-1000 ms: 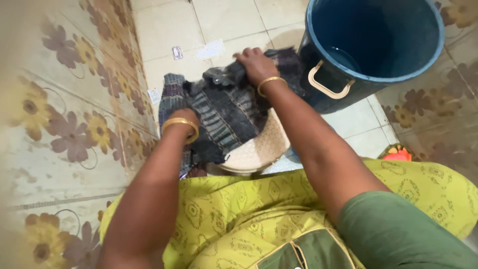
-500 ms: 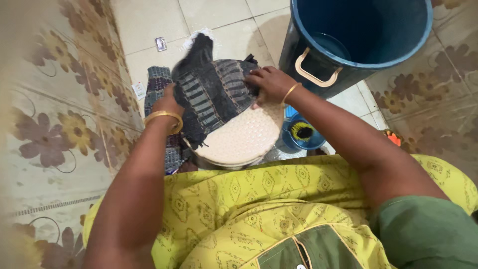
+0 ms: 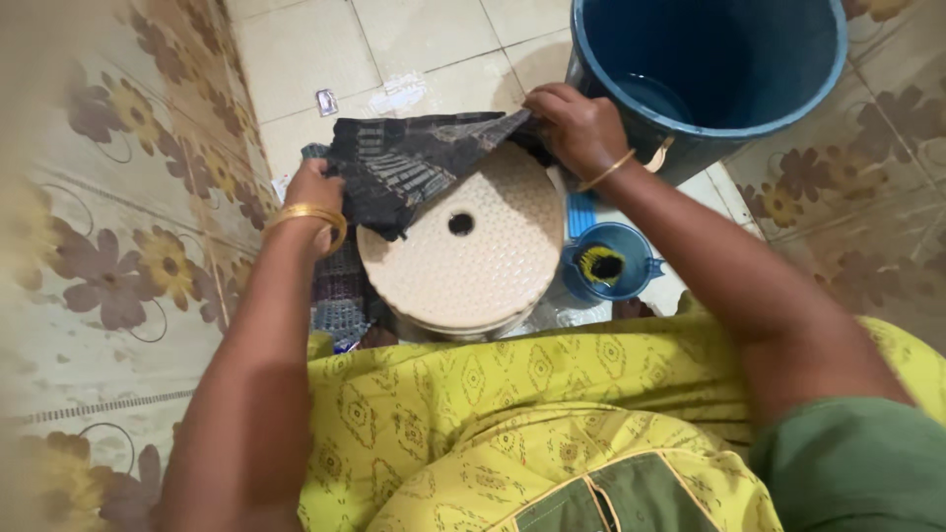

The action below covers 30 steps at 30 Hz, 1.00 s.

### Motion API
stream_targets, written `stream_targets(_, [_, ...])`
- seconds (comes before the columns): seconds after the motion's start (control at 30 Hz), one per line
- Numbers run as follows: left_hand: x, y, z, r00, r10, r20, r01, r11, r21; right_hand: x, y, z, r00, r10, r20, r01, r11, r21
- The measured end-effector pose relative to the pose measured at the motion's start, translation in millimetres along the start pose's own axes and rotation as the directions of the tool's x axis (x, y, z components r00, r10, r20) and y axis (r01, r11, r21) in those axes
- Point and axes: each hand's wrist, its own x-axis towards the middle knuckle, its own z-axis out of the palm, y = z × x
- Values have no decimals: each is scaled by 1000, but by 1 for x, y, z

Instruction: The person scrubs a black and grey patterned mat using a brush, pours water from a blue mug to rinse it, and wrings the mat by hand.

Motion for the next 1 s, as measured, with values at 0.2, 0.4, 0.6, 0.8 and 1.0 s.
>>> stream_targets(0.2, [-43,44,-43,957,-102,272,145,979,-143,-9,-11,-50,977,43,207,-43,999,-2])
stream_targets(0.4, [-78,0,33,922,-105,373,-154,785,600,-79,-44,-47,596,69,800,74,987,-141])
stream_targets(0.6, [-69,-51,74,965,-121,232,-61,759,649,-121,-45,-18,655,122,746,32,982,-188])
stream_targets(0.8, [-82,-46,82,995,-39,97,-20,841,541,-123,-22,-11,636,123,762,24,984,-179])
stream_targets(1.0, [-74,-54,115,993,114,-28,-92,904,418,-119,18,6,769,251,588,-271,961,-56])
